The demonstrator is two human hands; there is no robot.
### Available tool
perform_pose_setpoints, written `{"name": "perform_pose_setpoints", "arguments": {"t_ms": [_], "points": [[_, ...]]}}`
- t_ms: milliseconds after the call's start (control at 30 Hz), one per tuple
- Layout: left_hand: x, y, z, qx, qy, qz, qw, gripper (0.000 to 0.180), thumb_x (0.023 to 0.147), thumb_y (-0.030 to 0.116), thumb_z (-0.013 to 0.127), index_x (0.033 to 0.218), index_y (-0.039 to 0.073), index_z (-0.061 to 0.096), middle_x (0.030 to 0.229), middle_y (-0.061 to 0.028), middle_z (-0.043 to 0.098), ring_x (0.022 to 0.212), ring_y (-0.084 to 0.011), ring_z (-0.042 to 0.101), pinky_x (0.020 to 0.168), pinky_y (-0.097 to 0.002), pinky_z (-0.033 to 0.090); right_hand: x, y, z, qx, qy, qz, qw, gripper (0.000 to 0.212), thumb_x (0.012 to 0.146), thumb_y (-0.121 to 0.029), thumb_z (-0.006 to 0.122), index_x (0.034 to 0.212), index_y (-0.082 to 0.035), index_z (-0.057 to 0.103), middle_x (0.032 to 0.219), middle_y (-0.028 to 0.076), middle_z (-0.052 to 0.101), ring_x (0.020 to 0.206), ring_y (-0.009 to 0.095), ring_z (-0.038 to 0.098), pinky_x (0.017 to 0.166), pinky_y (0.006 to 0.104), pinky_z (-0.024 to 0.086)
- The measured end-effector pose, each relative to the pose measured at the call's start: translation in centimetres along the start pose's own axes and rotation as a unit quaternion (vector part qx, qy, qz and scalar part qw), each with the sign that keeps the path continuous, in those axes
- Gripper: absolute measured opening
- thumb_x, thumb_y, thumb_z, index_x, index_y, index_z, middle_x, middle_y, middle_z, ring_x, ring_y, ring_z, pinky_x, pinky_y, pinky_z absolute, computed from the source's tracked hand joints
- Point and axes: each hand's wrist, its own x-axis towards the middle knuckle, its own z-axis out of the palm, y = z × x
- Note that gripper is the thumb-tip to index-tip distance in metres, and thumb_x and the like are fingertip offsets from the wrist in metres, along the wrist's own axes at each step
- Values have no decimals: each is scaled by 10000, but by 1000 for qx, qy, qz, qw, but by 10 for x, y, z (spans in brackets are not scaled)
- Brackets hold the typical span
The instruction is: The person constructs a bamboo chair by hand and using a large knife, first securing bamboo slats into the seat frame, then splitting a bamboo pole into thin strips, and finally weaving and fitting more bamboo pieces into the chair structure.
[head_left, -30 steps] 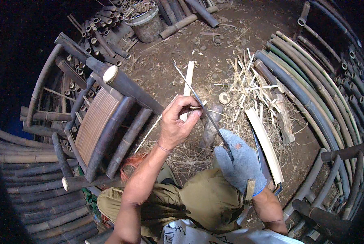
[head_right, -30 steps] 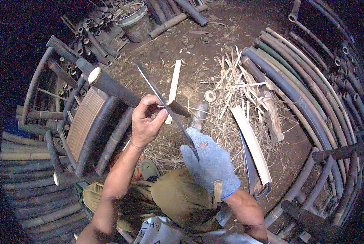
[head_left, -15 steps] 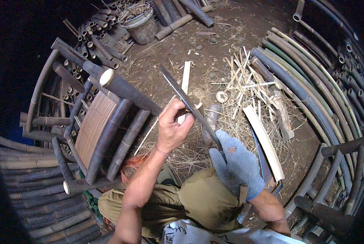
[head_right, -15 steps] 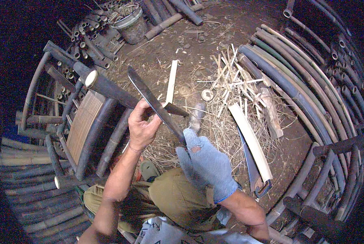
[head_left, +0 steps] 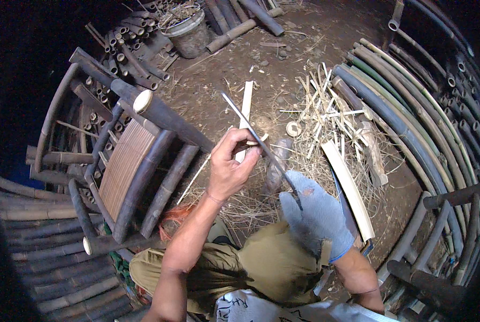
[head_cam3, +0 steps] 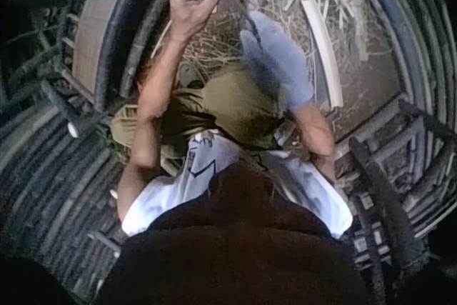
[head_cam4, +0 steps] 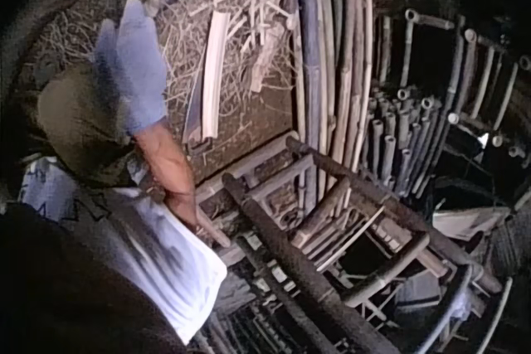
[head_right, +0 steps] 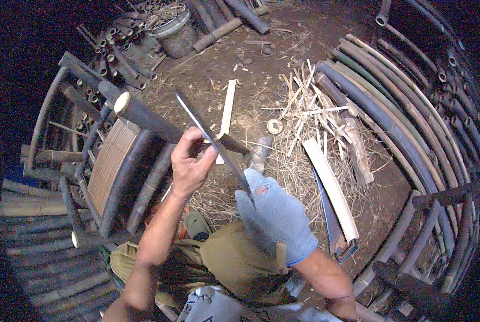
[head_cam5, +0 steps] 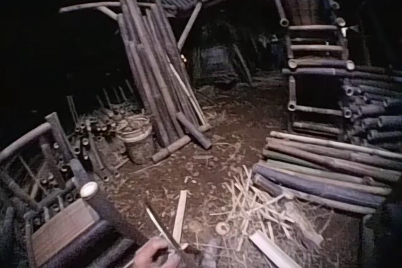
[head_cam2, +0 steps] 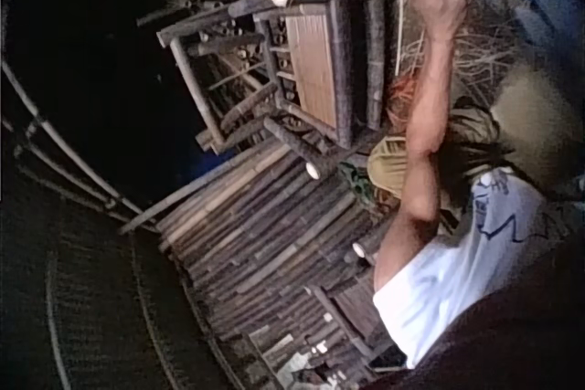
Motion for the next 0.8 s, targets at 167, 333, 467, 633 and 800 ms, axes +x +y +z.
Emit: {"name": "perform_pose_setpoints", "arguments": {"t_ms": [167, 333, 467, 633, 800], "points": [[3, -7, 2, -120, 11, -59, 991, 289, 857, -46, 687, 1098, 19, 541, 1099, -49, 564, 1034, -142, 620, 915, -294, 531, 4, -8, -10, 72, 43, -34, 996, 265, 959, -260, 547, 1099, -43, 606, 1018, 232, 647, 942, 422, 638, 809, 471, 529], [10, -5, -1, -62, -5, -29, 998, 242, 854, -34, 656, 1082, 1, 583, 1042, -84, 633, 976, -147, 657, 869, -287, 542, 8, -10, -12, 64, 38, -35, 997, 232, 960, -239, 548, 1064, -40, 607, 983, 236, 642, 918, 429, 630, 781, 475, 522], [14, 2, -9, -30, -37, -47, 998, 280, 850, 13, 686, 1100, 7, 561, 1061, -83, 611, 1005, -159, 635, 889, -311, 528, 9, -12, -13, 74, 23, -29, 997, 207, 964, -228, 542, 1033, -42, 600, 948, 236, 638, 886, 437, 626, 751, 484, 515], [61, 64, -44, 294, 3, 82, 952, 260, 799, 71, 677, 1032, -1, 588, 1082, -199, 622, 1056, -328, 620, 918, -408, 486, 10, -6, -14, 41, 61, -33, 997, 212, 971, -233, 525, 1020, -37, 592, 918, 244, 632, 872, 443, 623, 743, 498, 507], [160, 100, -43, 182, 46, 328, 926, 334, 974, 305, 539, 863, 37, 705, 821, -175, 690, 816, -321, 678, 788, -436, 520, 16, -19, -19, 47, 38, -21, 998, 238, 973, -241, 504, 1018, -23, 590, 919, 266, 625, 896, 464, 611, 780, 523, 491]]}}
